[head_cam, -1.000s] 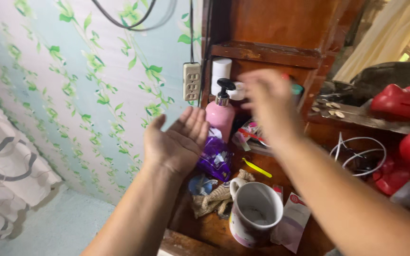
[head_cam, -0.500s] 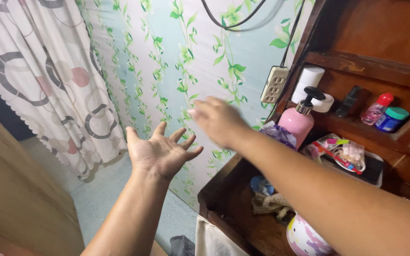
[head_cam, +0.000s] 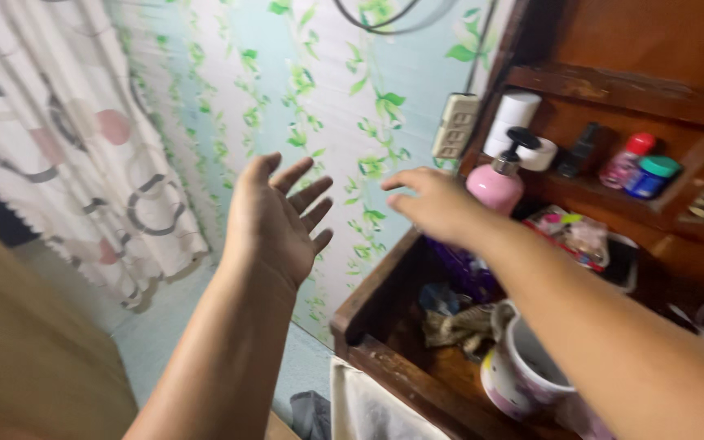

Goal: The person wipes a vanity table and various items with a cloth, including a wallet, a lamp, and a hair clipper. They also rearrange toiletries, a mug, and charging cables on the cluttered surface.

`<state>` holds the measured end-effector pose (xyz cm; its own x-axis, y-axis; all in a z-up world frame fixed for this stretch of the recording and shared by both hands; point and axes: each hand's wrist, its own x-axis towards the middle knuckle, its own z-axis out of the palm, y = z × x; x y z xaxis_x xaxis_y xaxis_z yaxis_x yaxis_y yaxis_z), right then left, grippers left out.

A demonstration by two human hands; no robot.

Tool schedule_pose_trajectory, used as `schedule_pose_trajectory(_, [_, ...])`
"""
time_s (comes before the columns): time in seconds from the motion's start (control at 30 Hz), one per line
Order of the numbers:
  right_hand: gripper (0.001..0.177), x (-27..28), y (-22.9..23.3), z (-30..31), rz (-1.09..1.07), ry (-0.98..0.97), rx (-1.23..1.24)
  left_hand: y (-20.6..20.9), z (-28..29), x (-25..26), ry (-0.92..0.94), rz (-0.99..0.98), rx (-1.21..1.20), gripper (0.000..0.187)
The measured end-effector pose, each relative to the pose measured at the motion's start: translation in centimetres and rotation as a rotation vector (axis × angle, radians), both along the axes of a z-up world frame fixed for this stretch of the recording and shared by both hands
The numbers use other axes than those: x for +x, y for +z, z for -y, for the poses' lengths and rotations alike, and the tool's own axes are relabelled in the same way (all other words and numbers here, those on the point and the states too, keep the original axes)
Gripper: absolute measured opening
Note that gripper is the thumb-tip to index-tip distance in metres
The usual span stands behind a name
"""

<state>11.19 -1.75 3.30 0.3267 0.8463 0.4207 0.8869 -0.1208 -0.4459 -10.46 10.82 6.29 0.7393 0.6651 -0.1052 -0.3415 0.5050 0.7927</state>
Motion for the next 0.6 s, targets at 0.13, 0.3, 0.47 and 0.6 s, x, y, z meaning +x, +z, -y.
schedule_pose_trajectory(0.13, [0.04,5.0,1.5,9.2,-0.317,-0.27,-0.045,-4.8,3.4,4.1,-0.079,0.071,0.202,0.06])
schedule_pose_trajectory(0.3, [0.042,4.8,1.0,20.6,-0.536,-0.491,0.132,-6.2,8.1,7.4,-0.318,-0.073,0.388,0.055])
schedule_pose_trajectory(0.47, [0.037,0.5,-1.4,27.4,-0.729,-0.664,0.114,-5.0,12.8,7.4,-0.679,-0.061,1.177,0.084])
schedule_pose_trajectory(0.6, [0.034,-2.9,-3.3,30.5,-0.77,-0.826,0.016,-4.7,16.3,6.8,-0.743,-0.306,1.533,0.103])
